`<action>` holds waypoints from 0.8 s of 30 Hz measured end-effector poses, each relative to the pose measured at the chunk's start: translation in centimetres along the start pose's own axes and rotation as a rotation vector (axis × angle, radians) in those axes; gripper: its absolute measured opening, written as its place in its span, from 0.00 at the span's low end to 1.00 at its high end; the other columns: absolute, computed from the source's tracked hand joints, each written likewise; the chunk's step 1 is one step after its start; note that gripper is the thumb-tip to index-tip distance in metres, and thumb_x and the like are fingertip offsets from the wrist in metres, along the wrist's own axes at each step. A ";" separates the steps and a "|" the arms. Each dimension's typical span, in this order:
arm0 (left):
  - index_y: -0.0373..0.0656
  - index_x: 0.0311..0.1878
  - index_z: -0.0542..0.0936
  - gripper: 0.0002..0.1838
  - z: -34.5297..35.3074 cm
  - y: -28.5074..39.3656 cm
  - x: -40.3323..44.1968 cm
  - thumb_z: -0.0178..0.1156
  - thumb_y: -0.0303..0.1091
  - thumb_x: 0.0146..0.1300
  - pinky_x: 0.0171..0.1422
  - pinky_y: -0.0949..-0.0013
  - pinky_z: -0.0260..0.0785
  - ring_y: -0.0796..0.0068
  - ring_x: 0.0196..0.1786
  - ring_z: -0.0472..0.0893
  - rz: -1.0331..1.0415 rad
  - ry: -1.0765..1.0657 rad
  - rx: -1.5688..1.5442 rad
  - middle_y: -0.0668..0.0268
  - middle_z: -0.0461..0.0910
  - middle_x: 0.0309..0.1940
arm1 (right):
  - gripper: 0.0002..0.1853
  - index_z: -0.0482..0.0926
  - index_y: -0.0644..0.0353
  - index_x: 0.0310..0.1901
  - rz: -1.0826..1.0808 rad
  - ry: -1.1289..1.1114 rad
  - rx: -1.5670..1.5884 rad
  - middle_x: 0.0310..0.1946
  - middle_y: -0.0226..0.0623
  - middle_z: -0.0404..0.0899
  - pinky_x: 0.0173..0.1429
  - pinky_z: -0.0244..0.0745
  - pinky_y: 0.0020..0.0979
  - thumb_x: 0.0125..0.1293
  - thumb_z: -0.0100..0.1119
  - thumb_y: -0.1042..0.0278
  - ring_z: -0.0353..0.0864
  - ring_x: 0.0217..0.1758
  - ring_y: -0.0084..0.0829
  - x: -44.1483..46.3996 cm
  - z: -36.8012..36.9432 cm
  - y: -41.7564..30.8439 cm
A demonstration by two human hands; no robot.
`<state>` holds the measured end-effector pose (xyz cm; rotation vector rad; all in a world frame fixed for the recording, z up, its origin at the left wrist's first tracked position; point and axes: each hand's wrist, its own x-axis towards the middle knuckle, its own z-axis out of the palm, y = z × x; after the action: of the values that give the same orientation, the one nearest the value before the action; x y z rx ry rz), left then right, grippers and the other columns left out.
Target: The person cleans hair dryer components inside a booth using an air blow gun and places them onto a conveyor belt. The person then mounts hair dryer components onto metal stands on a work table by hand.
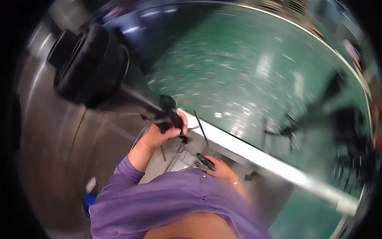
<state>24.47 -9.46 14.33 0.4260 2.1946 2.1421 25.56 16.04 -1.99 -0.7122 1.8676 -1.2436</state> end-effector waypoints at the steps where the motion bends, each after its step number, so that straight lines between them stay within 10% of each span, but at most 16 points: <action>1: 0.42 0.50 0.72 0.20 -1.3 1.2 -3.8 0.64 0.34 0.54 0.44 0.72 0.65 0.75 0.39 0.74 -0.033 0.067 -0.094 0.65 0.74 0.37 | 0.34 0.66 0.60 0.60 -0.086 -0.012 -0.041 0.49 0.48 0.75 0.57 0.68 0.35 0.47 0.62 0.67 0.75 0.53 0.43 1.2 0.5 -0.5; 8: 0.51 0.66 0.60 0.37 -7.1 0.6 -28.2 0.65 0.26 0.53 0.46 0.67 0.69 0.72 0.42 0.75 0.141 0.823 -0.483 0.61 0.73 0.46 | 0.32 0.66 0.67 0.57 -0.223 -0.054 0.183 0.42 0.41 0.73 0.48 0.68 0.27 0.47 0.60 0.75 0.72 0.42 0.29 8.9 6.0 -11.3; 12: 0.54 0.68 0.59 0.36 -11.8 -1.3 -35.2 0.58 0.21 0.55 0.48 0.70 0.70 0.74 0.42 0.75 0.120 1.237 -0.648 0.64 0.73 0.45 | 0.35 0.69 0.65 0.56 -1.179 -0.498 -0.358 0.48 0.50 0.75 0.55 0.71 0.38 0.42 0.65 0.69 0.74 0.52 0.49 12.4 14.4 -26.2; 14: 0.53 0.67 0.60 0.35 -15.1 -3.6 -38.8 0.55 0.19 0.55 0.47 0.70 0.70 0.75 0.42 0.75 0.141 1.291 -0.574 0.65 0.73 0.45 | 0.33 0.69 0.65 0.55 -0.978 -0.216 -0.241 0.49 0.50 0.75 0.56 0.71 0.38 0.44 0.65 0.67 0.75 0.51 0.51 18.3 20.2 -28.1; 24: 0.48 0.59 0.68 0.21 -27.3 -4.5 -46.3 0.55 0.34 0.63 0.40 0.74 0.66 0.80 0.36 0.72 0.324 1.522 -0.597 0.72 0.76 0.38 | 0.31 0.69 0.63 0.55 -1.135 -0.395 -0.400 0.47 0.50 0.75 0.53 0.72 0.38 0.47 0.64 0.65 0.76 0.50 0.49 21.0 32.2 -34.4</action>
<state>62.15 -46.58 3.76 -1.3957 1.4436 3.7469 42.08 -29.14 16.47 -2.2488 1.3419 -1.1839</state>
